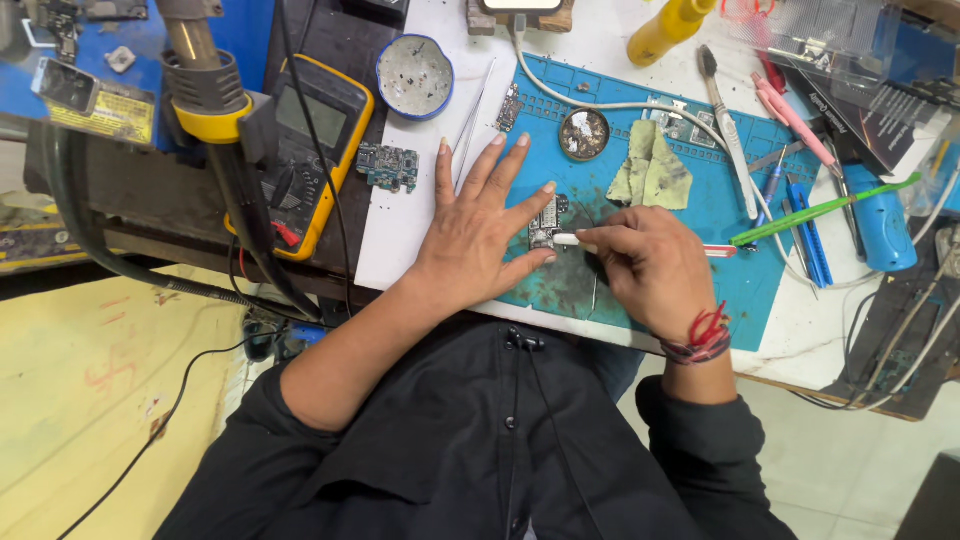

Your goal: The person holds a phone motherboard on a repair bench and scrubs its surface with a toothbrush. They apply liquid from a yellow squeeze bottle onto the board, wipe with a cloth, and continue scrubbing and probing the board with a green pick.

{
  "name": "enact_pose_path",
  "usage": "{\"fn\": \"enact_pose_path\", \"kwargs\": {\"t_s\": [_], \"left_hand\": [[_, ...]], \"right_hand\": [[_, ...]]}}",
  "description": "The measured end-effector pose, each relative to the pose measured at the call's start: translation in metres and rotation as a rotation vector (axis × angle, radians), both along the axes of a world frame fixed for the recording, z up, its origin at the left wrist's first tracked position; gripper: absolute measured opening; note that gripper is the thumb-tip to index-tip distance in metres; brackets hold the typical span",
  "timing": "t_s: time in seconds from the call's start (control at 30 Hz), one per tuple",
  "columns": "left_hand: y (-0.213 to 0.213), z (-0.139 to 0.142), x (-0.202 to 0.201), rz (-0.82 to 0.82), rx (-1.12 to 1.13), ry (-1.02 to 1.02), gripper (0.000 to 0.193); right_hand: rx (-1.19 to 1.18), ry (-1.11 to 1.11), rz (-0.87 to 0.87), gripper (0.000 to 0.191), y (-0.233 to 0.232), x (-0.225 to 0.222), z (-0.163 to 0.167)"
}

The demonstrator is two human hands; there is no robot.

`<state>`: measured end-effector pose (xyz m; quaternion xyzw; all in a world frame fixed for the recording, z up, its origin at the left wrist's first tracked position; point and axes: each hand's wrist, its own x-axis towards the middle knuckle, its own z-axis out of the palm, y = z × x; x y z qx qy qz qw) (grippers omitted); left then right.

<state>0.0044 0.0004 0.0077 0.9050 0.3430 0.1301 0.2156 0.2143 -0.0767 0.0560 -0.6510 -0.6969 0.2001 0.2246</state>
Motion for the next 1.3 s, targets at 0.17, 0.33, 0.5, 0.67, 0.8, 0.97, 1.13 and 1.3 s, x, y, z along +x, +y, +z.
{"fn": "enact_pose_path", "kwargs": {"t_s": [0.17,0.33,0.5,0.67,0.8,0.97,1.13,1.3], "left_hand": [[0.000,-0.001,0.000,-0.006,0.020,-0.014,0.069],[-0.001,-0.001,-0.001,-0.005,0.022,-0.014,0.068],[0.000,-0.001,0.000,-0.006,0.030,-0.001,0.070],[0.000,-0.002,-0.001,-0.003,0.033,-0.018,0.068],[0.000,-0.002,0.000,-0.007,0.038,-0.017,0.068],[0.000,-0.001,0.000,-0.010,0.030,-0.012,0.069],[0.001,-0.001,-0.002,-0.006,0.041,-0.017,0.068],[0.000,-0.001,-0.002,-0.008,0.027,-0.023,0.069]], "right_hand": [[0.104,0.000,0.065,0.023,-0.002,-0.002,-0.004],[0.037,0.005,0.045,0.026,0.000,-0.004,0.003],[0.133,-0.017,0.032,0.025,0.000,-0.011,-0.001],[0.032,-0.018,0.023,0.024,-0.004,0.002,0.003],[0.078,-0.054,0.045,0.024,-0.001,-0.004,0.000],[0.090,-0.027,0.092,0.023,0.001,-0.006,-0.001],[0.051,-0.037,0.054,0.026,0.000,-0.001,0.005],[0.111,-0.004,0.063,0.022,0.005,-0.016,0.000]]}}
